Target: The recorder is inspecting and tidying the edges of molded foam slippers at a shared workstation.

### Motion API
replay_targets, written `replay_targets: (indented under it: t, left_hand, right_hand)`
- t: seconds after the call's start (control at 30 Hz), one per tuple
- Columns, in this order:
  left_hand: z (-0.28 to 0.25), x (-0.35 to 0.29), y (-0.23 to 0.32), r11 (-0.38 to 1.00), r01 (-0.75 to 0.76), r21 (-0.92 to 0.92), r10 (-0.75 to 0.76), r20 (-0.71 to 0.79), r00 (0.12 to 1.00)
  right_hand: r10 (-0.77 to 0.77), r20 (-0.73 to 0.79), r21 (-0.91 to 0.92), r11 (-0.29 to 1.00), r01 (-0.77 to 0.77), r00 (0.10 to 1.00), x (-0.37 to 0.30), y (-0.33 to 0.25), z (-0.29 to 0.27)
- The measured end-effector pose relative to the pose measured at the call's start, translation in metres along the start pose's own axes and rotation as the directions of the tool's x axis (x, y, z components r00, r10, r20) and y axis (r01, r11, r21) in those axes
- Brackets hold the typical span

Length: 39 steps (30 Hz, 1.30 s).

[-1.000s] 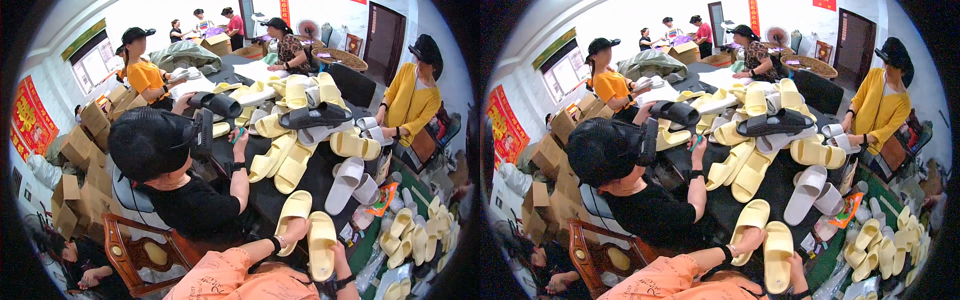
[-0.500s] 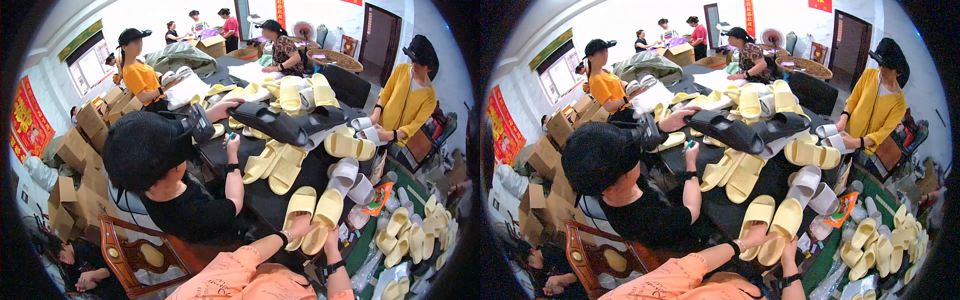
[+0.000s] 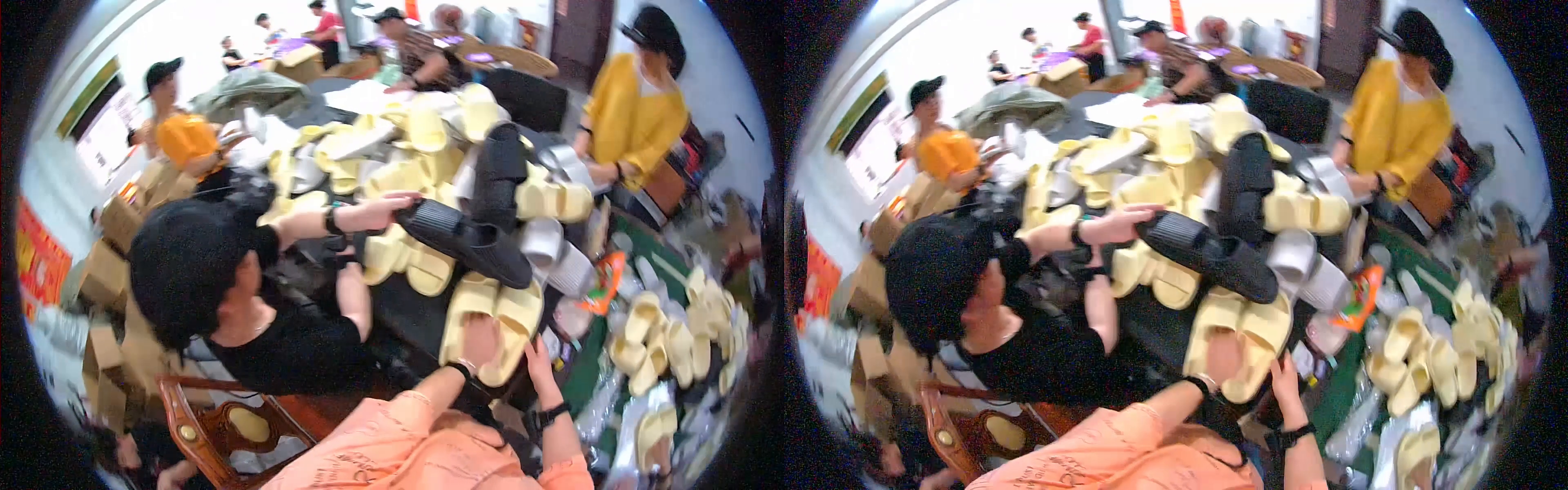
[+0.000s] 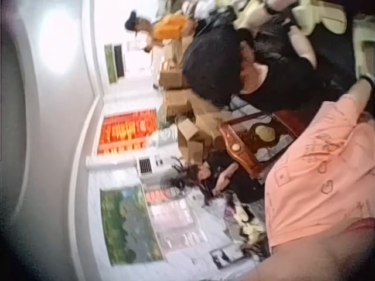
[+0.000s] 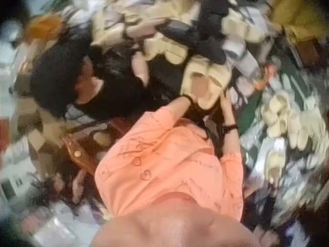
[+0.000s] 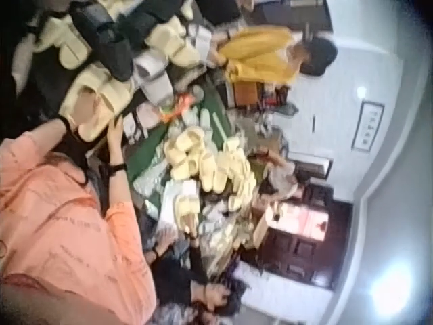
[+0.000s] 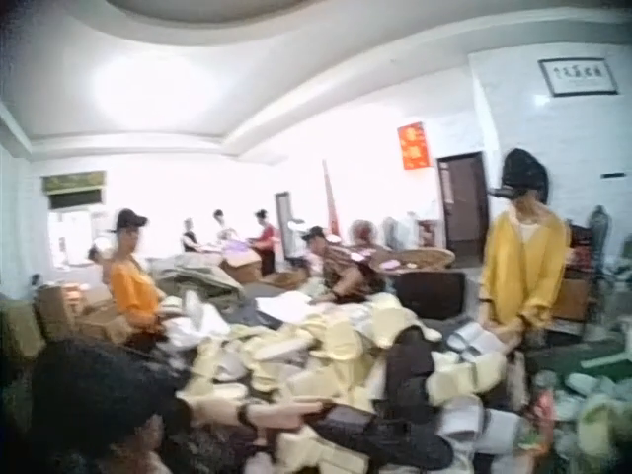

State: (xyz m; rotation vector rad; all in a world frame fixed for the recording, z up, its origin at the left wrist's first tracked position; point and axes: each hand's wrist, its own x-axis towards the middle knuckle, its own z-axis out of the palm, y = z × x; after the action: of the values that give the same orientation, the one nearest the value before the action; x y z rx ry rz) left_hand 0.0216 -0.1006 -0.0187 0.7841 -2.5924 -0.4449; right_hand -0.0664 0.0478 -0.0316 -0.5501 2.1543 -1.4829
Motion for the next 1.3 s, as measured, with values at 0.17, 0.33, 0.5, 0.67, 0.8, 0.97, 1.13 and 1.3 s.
replay_targets:
  t: [0.17,0.33,0.5,0.67,0.8,0.97,1.13,1.3]
  left_hand:
    - [0.008,0.010,-0.008,0.999,0.039,-0.036,-0.033,0.171,0.985]
    - [0.002,0.008,-0.001,0.998,-0.046,-0.032,0.046,0.000,0.999]
    - [-0.002,0.009,0.004,0.999,0.038,0.021,-0.040,0.094,0.995]
    - [0.001,0.007,0.005,1.000,-0.002,-0.011,0.002,0.048,0.999]
    - [0.001,0.008,0.004,1.000,0.027,0.006,-0.027,0.065,0.998]
    - [0.003,0.008,-0.001,0.999,-0.012,0.046,0.011,0.015,1.000]
    - [0.007,0.007,-0.003,1.000,-0.006,0.030,0.005,0.044,0.999]
    - [0.005,0.007,-0.003,1.000,0.020,0.018,-0.021,0.066,0.998]
  right_hand:
    - [-0.110,-0.424,-0.214,0.977,0.019,0.899,-0.025,0.029,-0.090]
    - [0.056,-0.819,-0.155,0.937,-0.314,0.570,-0.085,0.079,-0.179]
    - [0.083,-0.861,-0.179,0.874,-0.451,0.503,-0.137,0.117,-0.182]
    - [0.060,-0.866,-0.206,0.861,-0.464,0.497,-0.162,0.129,-0.168]
    - [0.145,-0.912,-0.215,0.627,-0.749,0.383,-0.186,0.131,-0.150]
    - [0.261,-0.887,-0.076,0.732,-0.677,0.381,-0.199,0.160,-0.140]
    - [0.314,-0.870,0.043,0.816,-0.576,0.380,-0.188,0.196,-0.150]
    - [0.374,-0.850,0.186,0.872,-0.452,0.371,-0.190,0.197,-0.155]
